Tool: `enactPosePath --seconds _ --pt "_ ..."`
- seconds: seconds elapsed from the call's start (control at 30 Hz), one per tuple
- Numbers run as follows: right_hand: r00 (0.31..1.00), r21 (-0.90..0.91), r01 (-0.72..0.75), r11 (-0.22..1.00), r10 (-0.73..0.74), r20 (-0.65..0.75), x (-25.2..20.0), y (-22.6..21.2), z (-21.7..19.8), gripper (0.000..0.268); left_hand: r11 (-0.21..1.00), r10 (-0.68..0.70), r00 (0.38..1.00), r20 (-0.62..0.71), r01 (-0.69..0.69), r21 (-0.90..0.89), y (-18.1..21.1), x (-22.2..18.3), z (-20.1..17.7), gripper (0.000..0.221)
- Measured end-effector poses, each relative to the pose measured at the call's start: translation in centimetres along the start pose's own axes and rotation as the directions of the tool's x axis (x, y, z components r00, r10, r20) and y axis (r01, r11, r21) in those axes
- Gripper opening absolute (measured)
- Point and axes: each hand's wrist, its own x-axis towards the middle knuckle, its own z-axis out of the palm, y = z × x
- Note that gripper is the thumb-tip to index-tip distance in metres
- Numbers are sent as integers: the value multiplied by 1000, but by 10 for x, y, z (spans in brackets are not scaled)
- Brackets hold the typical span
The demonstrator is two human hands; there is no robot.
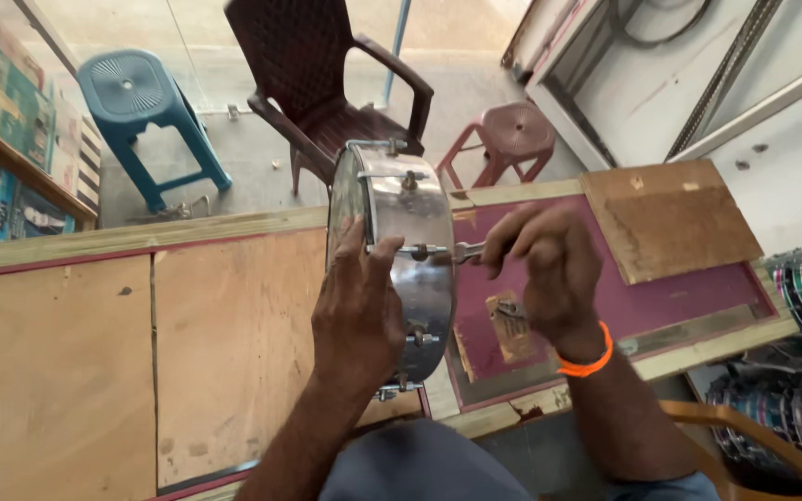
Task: The person tightens metal brackets on the side of a drum using a small wrench, rotating the drum to reach different brackets.
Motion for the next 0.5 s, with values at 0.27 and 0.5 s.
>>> enactPosePath --seconds 0.27,0.5 --pt "890 -396 429 812 -305 339 -7 0 12 23 999 45 999 -2 -45 -16 5 4 2 56" --pt "769 -602 637 480 -348 536 -22 -6 33 17 1000 17 999 33 -17 -9 2 4 3 54"
